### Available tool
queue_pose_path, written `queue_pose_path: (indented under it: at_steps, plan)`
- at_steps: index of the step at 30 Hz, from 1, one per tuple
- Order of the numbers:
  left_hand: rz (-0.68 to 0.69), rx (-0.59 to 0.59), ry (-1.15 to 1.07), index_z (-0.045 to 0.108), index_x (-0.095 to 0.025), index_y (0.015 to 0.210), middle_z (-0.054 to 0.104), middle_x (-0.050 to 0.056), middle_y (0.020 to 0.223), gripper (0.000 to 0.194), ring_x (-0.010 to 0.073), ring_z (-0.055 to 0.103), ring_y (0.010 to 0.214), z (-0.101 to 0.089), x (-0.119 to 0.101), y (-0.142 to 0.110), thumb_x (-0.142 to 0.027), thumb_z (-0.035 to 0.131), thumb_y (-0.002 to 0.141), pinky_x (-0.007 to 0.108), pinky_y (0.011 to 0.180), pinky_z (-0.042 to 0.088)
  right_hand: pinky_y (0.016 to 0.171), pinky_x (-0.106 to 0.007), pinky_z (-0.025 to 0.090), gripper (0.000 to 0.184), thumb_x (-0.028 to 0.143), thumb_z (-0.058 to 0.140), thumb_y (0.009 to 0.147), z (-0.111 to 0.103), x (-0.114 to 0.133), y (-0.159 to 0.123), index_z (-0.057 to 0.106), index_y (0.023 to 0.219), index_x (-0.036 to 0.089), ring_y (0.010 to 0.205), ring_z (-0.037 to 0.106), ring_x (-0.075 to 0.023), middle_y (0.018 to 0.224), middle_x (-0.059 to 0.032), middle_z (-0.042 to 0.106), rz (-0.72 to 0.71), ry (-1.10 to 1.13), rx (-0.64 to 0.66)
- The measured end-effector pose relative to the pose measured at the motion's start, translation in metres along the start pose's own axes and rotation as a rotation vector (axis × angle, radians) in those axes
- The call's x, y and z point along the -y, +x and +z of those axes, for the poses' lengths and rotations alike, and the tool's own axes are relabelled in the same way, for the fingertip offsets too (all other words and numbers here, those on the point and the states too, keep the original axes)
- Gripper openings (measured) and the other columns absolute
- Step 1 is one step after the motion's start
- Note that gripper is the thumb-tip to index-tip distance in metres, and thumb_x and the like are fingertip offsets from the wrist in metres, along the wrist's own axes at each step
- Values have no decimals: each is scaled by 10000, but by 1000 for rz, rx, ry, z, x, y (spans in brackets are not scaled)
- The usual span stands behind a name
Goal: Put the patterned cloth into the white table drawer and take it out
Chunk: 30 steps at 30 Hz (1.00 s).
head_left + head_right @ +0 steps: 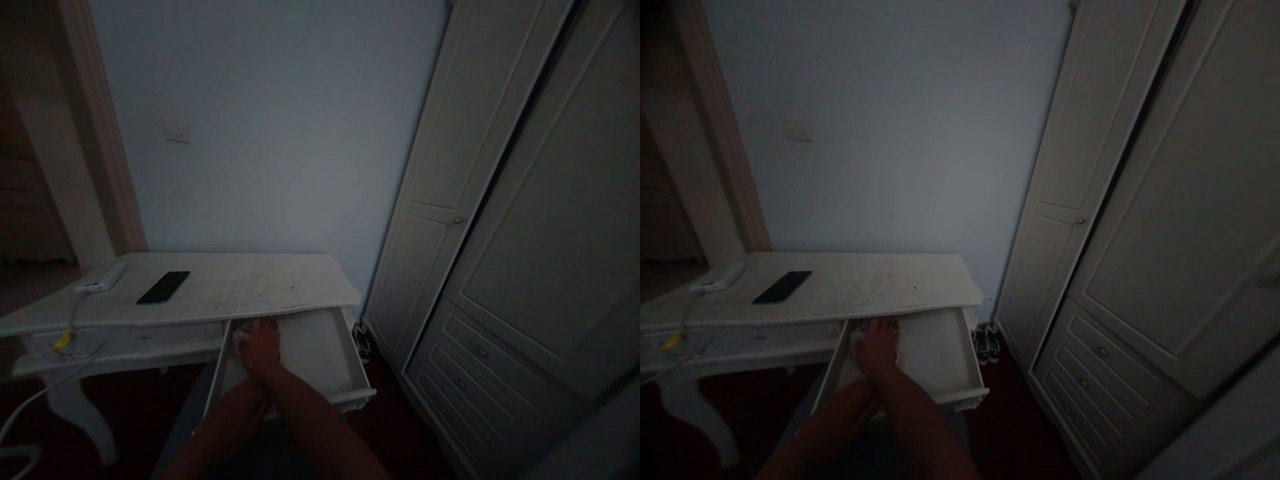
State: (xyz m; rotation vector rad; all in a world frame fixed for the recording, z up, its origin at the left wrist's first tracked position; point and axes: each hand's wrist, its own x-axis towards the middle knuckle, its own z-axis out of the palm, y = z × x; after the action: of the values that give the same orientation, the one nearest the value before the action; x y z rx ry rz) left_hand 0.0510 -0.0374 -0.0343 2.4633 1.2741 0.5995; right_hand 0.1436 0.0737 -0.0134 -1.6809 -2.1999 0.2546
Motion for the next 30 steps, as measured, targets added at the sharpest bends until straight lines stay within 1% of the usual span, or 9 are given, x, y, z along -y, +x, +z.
queue_pose_path:
  at_steps: [2,4,6,8,12,16,20,25,30]
  plan:
    - [-5,39,-32,677,-280,1135,759,68,1171,301,240,713,1067,-5,-2,-2,-307,390,1050,355,951,559,1081,-589,419,684,501,716,872,11,4,0,483,1416,157,1315,527,-396,1420,-226,553,-91,9,10]
    - [-17,55,-15,658,-256,1020,747,74,1076,266,237,700,986,-8,-4,-5,-288,394,1033,361,902,543,1100,-570,406,772,547,786,804,13,-5,-1,498,1433,206,1336,506,-386,1441,-196,539,-246,-38,66]
    - [-24,55,1,622,-243,928,719,62,996,216,227,673,931,-9,-6,-6,-288,429,1014,353,860,519,1085,-526,423,724,537,787,823,8,-22,0,514,1447,291,1318,524,-350,1439,-144,552,-297,-99,86]
    - [-24,65,-13,606,-240,909,698,48,985,178,217,649,922,-11,-9,-7,-324,483,1006,338,840,495,1055,-496,443,590,474,716,909,-1,-42,4,530,1450,329,1286,550,-322,1415,-124,581,-228,-135,51]
    - [-37,115,-41,603,-238,928,675,33,994,211,205,618,907,-14,-10,-5,-443,592,978,313,794,455,1016,-498,456,427,306,613,974,-24,-85,15,603,1394,233,1291,546,-344,1377,-185,615,-18,-173,-30]
    - [-54,141,-40,596,-234,914,668,28,986,194,204,609,899,-18,-11,-4,-421,634,947,309,778,435,1012,-474,451,430,232,591,972,-45,-129,9,601,1401,228,1309,524,-339,1403,-191,600,122,-200,-99]
    - [-45,138,-30,608,-241,946,675,30,1002,190,212,616,921,-18,-12,-4,-429,629,951,309,778,437,1063,-488,412,468,152,543,958,-60,-162,-7,568,1426,143,1316,507,-367,1389,-248,581,247,-228,-158]
    - [-12,95,-12,614,-243,938,682,27,992,201,210,626,902,-12,-10,-3,-443,632,955,314,768,433,1029,-500,435,449,100,493,951,-56,-159,-8,564,1394,95,1261,548,-379,1355,-280,582,278,-242,-156]
    - [30,57,-18,672,-273,1000,709,27,1002,197,226,657,948,-9,-10,-3,-462,641,955,327,827,482,1021,-514,457,477,182,609,923,-32,-120,7,558,1393,116,1279,542,-387,1374,-269,579,161,-214,-75]
